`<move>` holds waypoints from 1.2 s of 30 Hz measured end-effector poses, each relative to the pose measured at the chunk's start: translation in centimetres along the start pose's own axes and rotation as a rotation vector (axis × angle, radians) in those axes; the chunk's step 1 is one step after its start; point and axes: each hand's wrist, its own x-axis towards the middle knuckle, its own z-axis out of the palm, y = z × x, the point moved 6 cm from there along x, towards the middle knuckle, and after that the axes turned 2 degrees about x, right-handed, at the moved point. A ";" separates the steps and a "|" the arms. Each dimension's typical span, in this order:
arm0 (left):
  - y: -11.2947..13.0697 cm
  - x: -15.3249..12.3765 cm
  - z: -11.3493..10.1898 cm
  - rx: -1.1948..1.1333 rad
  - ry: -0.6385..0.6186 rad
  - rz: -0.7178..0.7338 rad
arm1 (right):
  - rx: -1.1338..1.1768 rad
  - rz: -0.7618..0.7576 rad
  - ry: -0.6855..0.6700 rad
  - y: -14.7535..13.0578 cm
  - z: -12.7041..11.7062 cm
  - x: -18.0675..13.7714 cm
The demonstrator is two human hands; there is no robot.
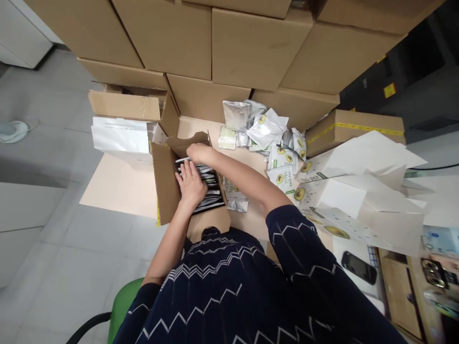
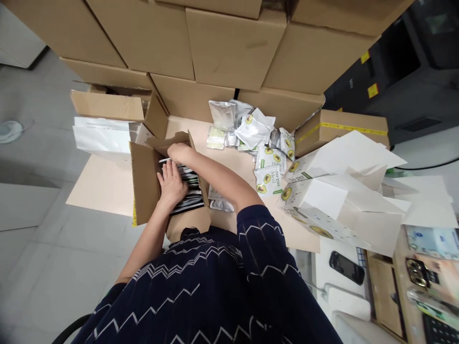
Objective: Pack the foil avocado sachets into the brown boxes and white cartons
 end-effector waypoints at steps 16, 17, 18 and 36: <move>-0.5 0.3 0.6 -0.087 -0.010 -0.027 | 0.426 0.272 0.322 11.3 15.2 -14.6; -0.4 0.3 0.6 -0.083 -0.008 -0.024 | 0.355 0.278 0.231 10.5 17.4 -14.5; -0.4 0.3 0.6 -0.081 -0.008 -0.022 | 0.292 0.292 0.180 9.7 19.1 -14.4; -1.5 0.3 0.7 -0.168 -0.015 -0.022 | 0.556 0.530 0.562 12.9 18.6 -17.4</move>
